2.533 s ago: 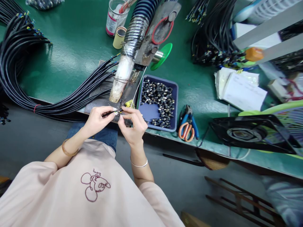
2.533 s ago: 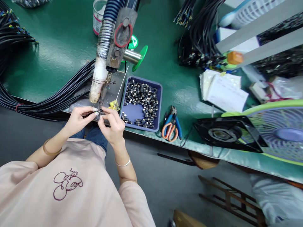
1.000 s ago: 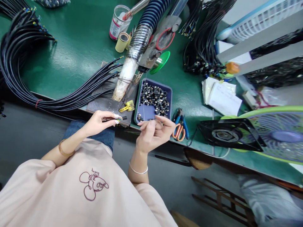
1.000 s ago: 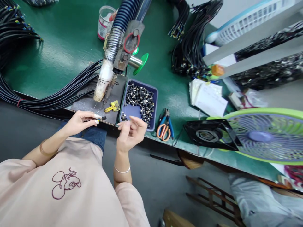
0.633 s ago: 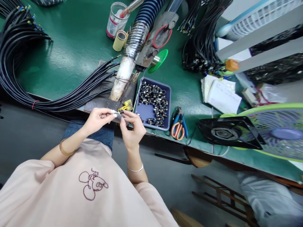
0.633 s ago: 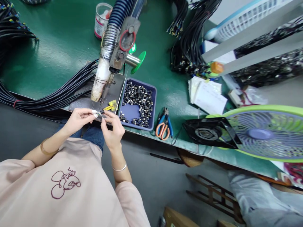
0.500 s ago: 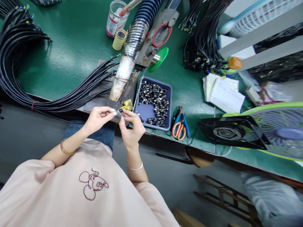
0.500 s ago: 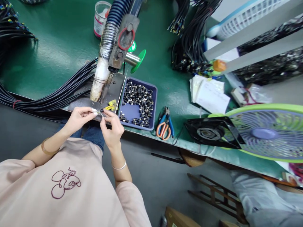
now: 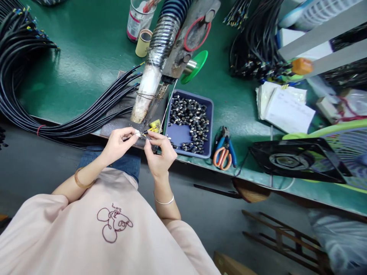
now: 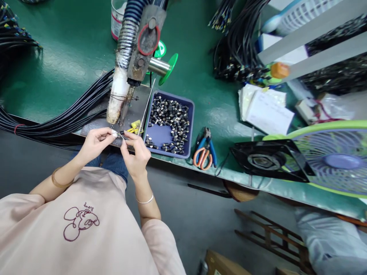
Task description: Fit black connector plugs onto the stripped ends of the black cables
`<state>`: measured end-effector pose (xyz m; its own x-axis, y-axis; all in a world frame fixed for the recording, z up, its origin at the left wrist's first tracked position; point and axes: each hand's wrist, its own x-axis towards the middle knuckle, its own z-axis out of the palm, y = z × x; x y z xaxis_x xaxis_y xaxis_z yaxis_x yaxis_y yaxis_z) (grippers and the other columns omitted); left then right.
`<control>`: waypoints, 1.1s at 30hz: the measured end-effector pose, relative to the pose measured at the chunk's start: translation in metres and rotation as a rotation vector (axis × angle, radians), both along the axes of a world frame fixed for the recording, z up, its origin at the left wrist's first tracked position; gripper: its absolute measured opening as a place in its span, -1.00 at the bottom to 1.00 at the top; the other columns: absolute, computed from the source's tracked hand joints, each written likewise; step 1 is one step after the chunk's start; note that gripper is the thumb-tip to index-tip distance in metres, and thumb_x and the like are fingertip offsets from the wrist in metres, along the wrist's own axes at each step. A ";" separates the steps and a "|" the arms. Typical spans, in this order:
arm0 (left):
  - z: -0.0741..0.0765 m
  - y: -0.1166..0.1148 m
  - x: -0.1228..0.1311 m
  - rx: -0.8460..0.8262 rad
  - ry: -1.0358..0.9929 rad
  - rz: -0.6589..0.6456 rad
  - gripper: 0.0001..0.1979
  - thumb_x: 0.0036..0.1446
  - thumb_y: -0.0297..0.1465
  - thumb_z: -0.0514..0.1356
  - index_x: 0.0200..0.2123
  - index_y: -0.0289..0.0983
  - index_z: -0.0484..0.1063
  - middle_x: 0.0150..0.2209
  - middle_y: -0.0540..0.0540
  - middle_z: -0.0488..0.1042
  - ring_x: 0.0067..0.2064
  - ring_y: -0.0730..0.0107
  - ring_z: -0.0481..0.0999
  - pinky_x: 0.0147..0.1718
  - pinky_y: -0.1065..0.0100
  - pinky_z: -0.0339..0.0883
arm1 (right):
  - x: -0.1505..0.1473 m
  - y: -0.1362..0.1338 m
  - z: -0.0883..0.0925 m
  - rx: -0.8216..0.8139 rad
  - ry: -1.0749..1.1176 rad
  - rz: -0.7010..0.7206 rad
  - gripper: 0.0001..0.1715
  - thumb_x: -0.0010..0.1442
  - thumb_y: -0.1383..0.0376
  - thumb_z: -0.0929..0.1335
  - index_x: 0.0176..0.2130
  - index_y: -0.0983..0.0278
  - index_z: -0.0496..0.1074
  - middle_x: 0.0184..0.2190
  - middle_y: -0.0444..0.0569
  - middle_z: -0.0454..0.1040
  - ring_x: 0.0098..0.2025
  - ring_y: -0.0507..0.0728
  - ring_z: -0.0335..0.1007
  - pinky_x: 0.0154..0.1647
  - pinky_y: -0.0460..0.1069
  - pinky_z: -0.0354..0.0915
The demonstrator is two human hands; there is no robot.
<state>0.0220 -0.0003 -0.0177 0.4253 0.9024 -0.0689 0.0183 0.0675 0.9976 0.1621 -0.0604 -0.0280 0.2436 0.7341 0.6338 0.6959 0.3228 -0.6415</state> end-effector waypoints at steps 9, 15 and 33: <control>-0.001 -0.001 0.001 0.101 0.052 0.029 -0.80 0.14 -0.32 0.20 -0.38 -0.35 0.50 -0.49 0.00 0.41 -0.45 0.51 0.35 -0.41 0.47 0.26 | 0.000 0.003 0.003 0.042 -0.021 0.003 -0.83 0.16 0.48 0.41 -0.35 0.22 0.43 -0.24 -0.05 0.65 -0.21 0.08 0.62 -0.21 -0.04 0.52; -0.003 -0.002 0.000 0.262 0.119 0.080 -0.82 0.15 -0.37 0.19 -0.34 -0.36 0.55 -0.43 -0.07 0.54 -0.41 0.47 0.44 -0.36 0.46 0.32 | -0.001 0.005 0.005 0.071 -0.070 -0.001 -0.83 0.15 0.49 0.43 -0.31 0.21 0.48 -0.24 -0.06 0.64 -0.23 0.06 0.62 -0.20 -0.06 0.53; -0.001 -0.004 -0.005 0.226 0.177 -0.008 -0.82 0.18 -0.36 0.18 -0.40 -0.34 0.51 -0.48 -0.03 0.50 -0.45 0.48 0.42 -0.41 0.48 0.31 | 0.003 -0.004 0.001 0.037 -0.141 0.025 -0.85 0.17 0.47 0.41 -0.32 0.22 0.43 -0.21 0.01 0.65 -0.20 0.09 0.62 -0.18 -0.03 0.52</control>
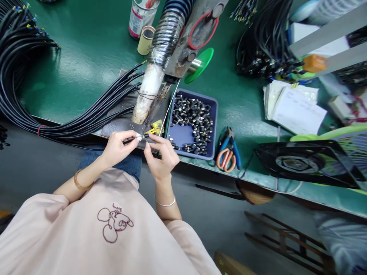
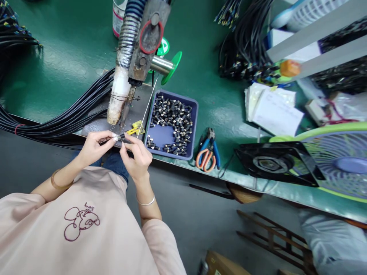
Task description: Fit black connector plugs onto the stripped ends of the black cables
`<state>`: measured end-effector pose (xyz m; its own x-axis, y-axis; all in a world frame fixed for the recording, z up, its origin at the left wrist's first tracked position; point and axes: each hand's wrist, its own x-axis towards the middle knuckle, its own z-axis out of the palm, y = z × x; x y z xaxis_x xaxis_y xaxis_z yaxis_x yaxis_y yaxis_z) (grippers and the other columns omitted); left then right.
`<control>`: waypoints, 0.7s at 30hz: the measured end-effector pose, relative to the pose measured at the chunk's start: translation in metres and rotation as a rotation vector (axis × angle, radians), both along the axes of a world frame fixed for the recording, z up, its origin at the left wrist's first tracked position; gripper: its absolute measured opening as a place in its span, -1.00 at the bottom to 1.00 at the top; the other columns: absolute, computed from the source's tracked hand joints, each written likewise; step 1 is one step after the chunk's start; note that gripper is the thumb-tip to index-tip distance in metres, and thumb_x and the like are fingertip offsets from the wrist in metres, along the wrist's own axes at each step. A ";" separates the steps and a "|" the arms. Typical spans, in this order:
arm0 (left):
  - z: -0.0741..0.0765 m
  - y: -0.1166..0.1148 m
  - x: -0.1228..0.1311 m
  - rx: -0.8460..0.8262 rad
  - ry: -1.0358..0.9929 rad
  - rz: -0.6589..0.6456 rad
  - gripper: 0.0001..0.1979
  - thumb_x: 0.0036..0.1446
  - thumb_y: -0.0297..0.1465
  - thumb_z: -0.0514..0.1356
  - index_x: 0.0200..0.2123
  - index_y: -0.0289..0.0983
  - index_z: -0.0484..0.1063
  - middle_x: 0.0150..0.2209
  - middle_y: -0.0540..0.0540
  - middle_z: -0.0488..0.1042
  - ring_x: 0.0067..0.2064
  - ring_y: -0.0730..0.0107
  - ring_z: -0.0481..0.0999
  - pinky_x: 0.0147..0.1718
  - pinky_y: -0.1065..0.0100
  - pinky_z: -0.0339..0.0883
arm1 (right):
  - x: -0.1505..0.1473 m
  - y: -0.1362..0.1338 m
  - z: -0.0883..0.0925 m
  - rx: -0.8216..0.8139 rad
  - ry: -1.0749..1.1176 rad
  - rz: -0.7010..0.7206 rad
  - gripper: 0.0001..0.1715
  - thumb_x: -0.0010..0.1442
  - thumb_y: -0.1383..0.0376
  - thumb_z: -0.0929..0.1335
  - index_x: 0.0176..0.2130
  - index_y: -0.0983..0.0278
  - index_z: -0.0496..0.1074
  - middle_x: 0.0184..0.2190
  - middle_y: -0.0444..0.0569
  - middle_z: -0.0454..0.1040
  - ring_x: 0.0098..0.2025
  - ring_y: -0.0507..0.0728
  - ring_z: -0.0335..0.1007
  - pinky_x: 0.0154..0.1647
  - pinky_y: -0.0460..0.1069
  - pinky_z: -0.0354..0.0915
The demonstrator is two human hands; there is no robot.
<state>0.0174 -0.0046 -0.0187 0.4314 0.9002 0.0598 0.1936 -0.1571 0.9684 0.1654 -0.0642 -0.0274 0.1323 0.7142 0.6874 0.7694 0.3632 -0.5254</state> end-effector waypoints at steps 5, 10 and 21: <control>0.000 0.001 0.003 0.016 0.023 0.031 -0.82 0.17 -0.37 0.16 -0.40 -0.33 0.50 -0.50 0.00 0.46 -0.47 0.50 0.38 -0.42 0.48 0.28 | -0.003 0.006 0.000 0.004 0.010 -0.037 -0.89 0.22 0.42 0.40 -0.33 0.21 0.46 -0.25 -0.02 0.65 -0.22 0.08 0.62 -0.20 -0.03 0.52; 0.003 0.002 0.004 0.059 0.032 0.053 -0.80 0.19 -0.36 0.15 -0.41 -0.33 0.49 -0.49 -0.01 0.46 -0.45 0.49 0.37 -0.40 0.47 0.28 | -0.005 0.011 0.002 0.019 -0.002 -0.073 -0.91 0.25 0.37 0.39 -0.31 0.20 0.51 -0.25 -0.05 0.64 -0.23 0.08 0.62 -0.17 -0.02 0.52; 0.004 0.002 0.001 0.007 0.003 0.042 -0.82 0.16 -0.37 0.17 -0.42 -0.33 0.49 -0.51 0.00 0.45 -0.48 0.49 0.36 -0.43 0.46 0.25 | -0.003 0.007 0.009 0.029 -0.066 -0.024 -0.87 0.19 0.43 0.42 -0.36 0.22 0.45 -0.25 -0.01 0.64 -0.25 0.05 0.62 -0.24 -0.08 0.50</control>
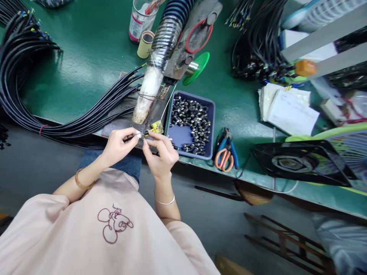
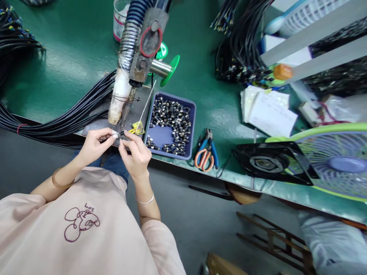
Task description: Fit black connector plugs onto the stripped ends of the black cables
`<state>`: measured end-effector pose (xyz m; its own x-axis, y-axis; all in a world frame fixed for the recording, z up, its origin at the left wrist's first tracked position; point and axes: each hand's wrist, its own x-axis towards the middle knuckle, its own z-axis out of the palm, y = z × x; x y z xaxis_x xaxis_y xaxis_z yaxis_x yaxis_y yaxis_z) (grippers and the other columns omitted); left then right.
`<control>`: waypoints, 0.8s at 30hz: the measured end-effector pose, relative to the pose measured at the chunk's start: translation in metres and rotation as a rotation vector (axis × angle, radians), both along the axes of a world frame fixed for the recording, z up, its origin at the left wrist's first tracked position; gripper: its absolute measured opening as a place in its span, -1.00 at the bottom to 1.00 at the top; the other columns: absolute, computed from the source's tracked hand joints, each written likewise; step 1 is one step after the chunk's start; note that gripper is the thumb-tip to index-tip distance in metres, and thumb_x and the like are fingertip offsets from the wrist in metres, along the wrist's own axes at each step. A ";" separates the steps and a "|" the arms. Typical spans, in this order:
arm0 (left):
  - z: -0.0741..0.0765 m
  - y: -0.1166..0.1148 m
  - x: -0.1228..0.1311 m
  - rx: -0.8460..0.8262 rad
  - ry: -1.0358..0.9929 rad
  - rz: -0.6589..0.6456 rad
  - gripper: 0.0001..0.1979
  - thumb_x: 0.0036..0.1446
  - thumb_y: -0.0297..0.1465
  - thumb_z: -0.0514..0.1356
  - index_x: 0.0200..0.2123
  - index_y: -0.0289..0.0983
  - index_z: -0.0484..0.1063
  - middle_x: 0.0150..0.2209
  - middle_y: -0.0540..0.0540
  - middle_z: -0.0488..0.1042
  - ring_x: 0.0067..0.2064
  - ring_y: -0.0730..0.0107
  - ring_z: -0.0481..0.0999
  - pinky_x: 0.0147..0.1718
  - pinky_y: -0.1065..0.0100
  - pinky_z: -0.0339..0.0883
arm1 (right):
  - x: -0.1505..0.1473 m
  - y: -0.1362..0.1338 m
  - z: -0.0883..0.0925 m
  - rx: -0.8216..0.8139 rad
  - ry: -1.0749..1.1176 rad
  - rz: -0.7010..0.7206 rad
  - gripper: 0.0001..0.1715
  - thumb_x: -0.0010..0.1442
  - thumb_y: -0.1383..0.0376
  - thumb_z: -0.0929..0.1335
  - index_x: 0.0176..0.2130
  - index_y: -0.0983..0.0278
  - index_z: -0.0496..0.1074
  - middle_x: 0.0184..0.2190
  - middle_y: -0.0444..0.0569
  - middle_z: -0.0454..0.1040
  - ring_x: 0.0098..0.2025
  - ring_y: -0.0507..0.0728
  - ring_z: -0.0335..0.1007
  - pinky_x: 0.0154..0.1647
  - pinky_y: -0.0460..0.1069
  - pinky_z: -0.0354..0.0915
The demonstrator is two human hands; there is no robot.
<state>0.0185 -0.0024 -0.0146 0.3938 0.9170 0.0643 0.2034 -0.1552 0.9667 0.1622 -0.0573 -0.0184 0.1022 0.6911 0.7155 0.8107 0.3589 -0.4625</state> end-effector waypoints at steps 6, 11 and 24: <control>-0.002 -0.001 -0.003 -0.029 0.011 -0.018 -0.82 0.16 -0.35 0.18 -0.41 -0.31 0.49 -0.51 0.01 0.44 -0.48 0.49 0.35 -0.45 0.47 0.24 | 0.001 -0.003 -0.003 -0.028 0.014 0.027 -0.87 0.18 0.44 0.41 -0.35 0.21 0.44 -0.23 0.00 0.64 -0.24 0.08 0.62 -0.23 -0.05 0.51; 0.002 -0.002 -0.002 -0.021 0.018 -0.037 -0.82 0.16 -0.34 0.17 -0.43 -0.31 0.47 -0.54 0.02 0.39 -0.50 0.50 0.29 -0.48 0.47 0.18 | 0.000 -0.005 -0.003 -0.021 0.059 0.031 -0.87 0.19 0.44 0.40 -0.33 0.21 0.44 -0.24 -0.01 0.65 -0.23 0.10 0.62 -0.21 -0.02 0.52; -0.009 -0.023 -0.027 -0.075 0.251 -0.575 -0.84 0.08 -0.41 0.22 -0.50 -0.32 0.54 -0.65 0.06 0.36 -0.61 0.57 0.22 -0.55 0.50 0.06 | 0.005 -0.011 -0.011 -0.008 0.533 -0.096 -0.91 0.27 0.30 0.36 -0.31 0.24 0.38 -0.38 -0.11 0.60 -0.32 0.09 0.63 -0.25 0.00 0.52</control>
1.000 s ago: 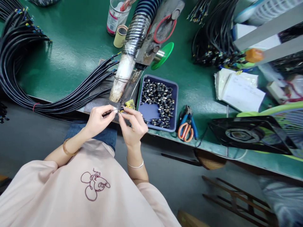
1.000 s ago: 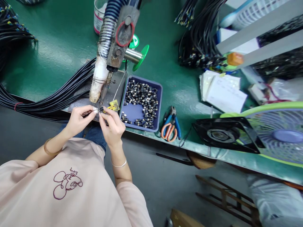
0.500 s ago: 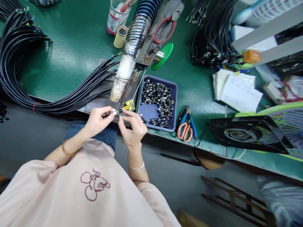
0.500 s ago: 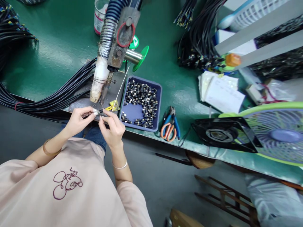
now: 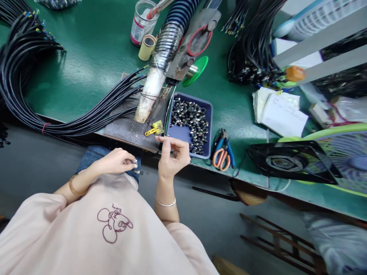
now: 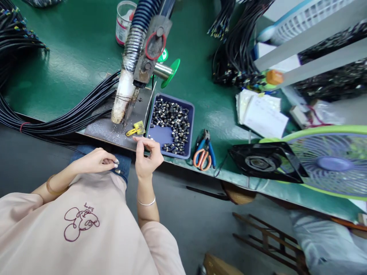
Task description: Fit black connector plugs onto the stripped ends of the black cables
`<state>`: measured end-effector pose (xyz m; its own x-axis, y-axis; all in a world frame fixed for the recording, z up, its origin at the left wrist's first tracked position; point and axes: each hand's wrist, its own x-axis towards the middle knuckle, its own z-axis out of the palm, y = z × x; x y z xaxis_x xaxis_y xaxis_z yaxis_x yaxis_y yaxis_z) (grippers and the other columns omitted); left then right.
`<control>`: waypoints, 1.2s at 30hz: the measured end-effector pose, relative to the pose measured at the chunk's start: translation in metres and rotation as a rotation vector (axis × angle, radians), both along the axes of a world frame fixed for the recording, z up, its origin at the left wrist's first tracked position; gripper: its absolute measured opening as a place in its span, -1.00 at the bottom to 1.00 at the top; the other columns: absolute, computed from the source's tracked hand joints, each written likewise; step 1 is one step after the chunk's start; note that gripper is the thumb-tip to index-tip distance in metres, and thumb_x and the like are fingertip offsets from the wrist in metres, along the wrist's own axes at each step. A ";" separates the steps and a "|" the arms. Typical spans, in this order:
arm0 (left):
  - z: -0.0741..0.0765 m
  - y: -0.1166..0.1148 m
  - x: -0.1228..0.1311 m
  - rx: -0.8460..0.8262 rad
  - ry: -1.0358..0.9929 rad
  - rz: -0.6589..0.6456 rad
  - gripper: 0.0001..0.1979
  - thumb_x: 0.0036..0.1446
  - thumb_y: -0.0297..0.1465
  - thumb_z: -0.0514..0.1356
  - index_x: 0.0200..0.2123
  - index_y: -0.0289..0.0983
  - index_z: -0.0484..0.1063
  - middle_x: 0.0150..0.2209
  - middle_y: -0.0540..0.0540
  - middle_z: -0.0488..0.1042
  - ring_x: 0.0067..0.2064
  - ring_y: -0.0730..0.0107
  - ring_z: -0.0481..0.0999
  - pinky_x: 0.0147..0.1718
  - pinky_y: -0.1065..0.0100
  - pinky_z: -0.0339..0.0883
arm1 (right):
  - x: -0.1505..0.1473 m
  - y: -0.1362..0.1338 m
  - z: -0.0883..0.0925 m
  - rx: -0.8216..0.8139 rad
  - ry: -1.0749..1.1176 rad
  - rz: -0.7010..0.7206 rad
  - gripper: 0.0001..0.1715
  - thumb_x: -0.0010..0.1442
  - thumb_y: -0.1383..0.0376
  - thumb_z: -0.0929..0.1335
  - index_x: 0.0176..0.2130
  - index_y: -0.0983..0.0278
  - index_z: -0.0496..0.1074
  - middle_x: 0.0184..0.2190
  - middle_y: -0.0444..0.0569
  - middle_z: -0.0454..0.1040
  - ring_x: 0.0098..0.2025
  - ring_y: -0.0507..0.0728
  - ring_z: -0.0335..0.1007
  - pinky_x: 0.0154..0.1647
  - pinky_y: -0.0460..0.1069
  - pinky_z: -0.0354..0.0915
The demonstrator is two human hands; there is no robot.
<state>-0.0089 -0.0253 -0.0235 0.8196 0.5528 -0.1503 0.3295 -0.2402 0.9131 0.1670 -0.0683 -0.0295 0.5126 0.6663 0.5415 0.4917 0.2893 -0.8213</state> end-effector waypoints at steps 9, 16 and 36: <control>0.003 0.037 -0.015 0.555 -0.021 0.749 -0.82 0.18 -0.33 0.22 -0.28 -0.29 0.59 -0.41 -0.06 0.52 -0.45 0.42 0.39 -0.36 0.37 0.26 | 0.006 -0.009 0.003 -0.035 -0.174 -0.031 -0.89 0.27 0.23 0.38 -0.29 0.21 0.44 -0.56 -0.23 0.50 -0.69 -0.02 0.39 -0.66 -0.12 0.30; -0.007 0.087 -0.017 0.678 0.038 0.792 -0.87 0.12 -0.42 0.21 -0.35 -0.29 0.58 -0.35 -0.11 0.52 -0.35 0.33 0.45 -0.30 0.31 0.27 | 0.007 -0.042 0.034 0.176 -0.440 -0.052 -0.85 0.28 0.19 0.33 -0.12 0.10 0.44 -0.57 -0.23 0.43 -0.67 0.04 0.31 -0.55 0.04 0.36; -0.006 0.019 -0.073 -0.399 0.018 -0.039 -0.66 0.01 -0.22 0.35 -0.29 -0.42 0.56 -0.63 0.15 0.14 -0.56 0.62 0.06 -0.56 0.50 -0.03 | 0.094 0.056 0.004 -0.599 -0.472 -0.110 -0.86 0.07 0.34 0.35 -0.48 0.19 0.29 -0.42 -0.08 0.48 -0.33 0.13 0.40 -0.19 0.02 0.24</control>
